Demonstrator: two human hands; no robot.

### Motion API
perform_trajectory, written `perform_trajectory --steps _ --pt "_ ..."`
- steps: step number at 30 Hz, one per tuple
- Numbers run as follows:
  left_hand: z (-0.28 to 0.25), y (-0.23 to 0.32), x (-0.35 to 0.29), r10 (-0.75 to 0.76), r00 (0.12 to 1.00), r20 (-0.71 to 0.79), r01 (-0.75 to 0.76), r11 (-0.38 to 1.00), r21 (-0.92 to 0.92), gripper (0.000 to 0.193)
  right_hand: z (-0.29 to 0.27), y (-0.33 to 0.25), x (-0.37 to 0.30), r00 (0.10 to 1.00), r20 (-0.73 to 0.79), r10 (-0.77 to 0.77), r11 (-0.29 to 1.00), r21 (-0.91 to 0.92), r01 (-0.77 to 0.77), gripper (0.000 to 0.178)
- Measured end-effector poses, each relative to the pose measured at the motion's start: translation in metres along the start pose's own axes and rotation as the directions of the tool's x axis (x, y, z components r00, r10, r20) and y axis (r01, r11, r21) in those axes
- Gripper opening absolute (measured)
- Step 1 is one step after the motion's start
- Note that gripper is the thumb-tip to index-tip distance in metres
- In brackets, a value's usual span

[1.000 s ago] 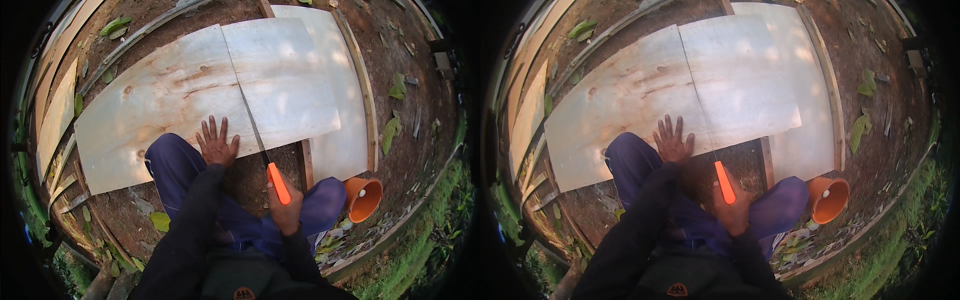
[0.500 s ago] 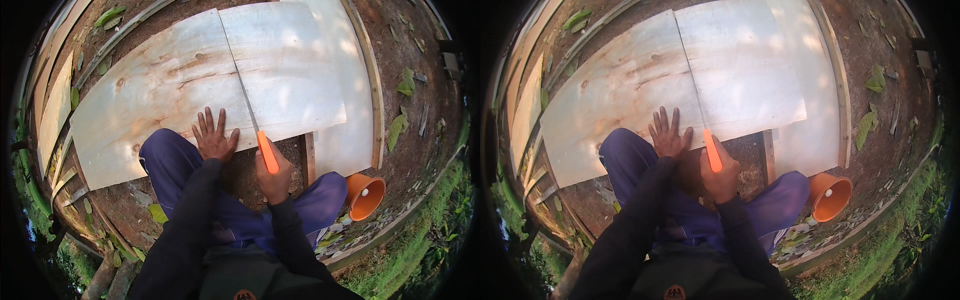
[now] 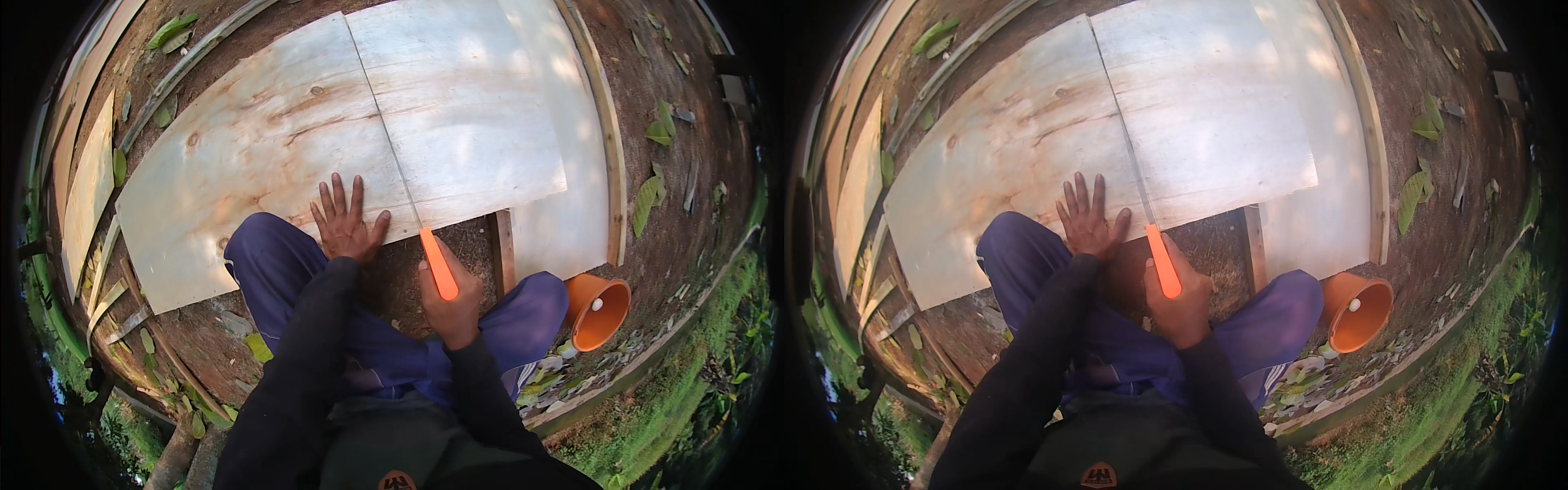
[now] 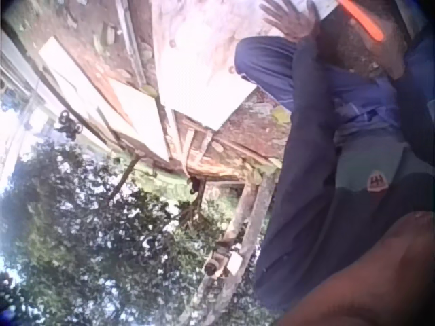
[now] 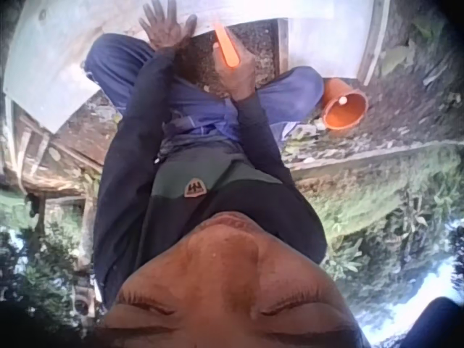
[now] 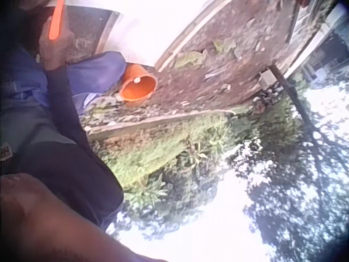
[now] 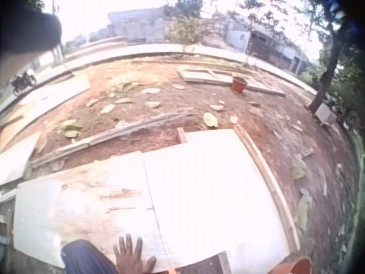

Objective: The person cuts a large plywood sheet in half using a hand saw, then measures the cut pieces and a wooden frame with a tape measure. The person also handles a wooden support beam and places it under the plywood.

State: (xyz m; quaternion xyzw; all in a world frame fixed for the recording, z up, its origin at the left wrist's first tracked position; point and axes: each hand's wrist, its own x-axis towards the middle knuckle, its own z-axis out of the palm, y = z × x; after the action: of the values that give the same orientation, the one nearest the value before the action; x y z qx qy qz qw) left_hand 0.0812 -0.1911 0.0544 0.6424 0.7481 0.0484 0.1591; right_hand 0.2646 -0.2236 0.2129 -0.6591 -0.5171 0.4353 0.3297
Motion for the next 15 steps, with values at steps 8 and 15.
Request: perform_trajectory --steps 8,15 --pt "-0.004 0.002 0.006 0.02 0.999 -0.031 -0.02 1.0 -0.009 0.09 -0.004 0.011 -0.002 0.999 -0.032 -0.031 0.999 0.014 0.031 0.039" --pt "-0.001 -0.003 -0.003 0.027 0.999 -0.031 -0.027 1.0 -0.002 0.09 -0.041 0.005 -0.075 1.0 -0.027 -0.002 1.0 -0.011 0.001 0.041"
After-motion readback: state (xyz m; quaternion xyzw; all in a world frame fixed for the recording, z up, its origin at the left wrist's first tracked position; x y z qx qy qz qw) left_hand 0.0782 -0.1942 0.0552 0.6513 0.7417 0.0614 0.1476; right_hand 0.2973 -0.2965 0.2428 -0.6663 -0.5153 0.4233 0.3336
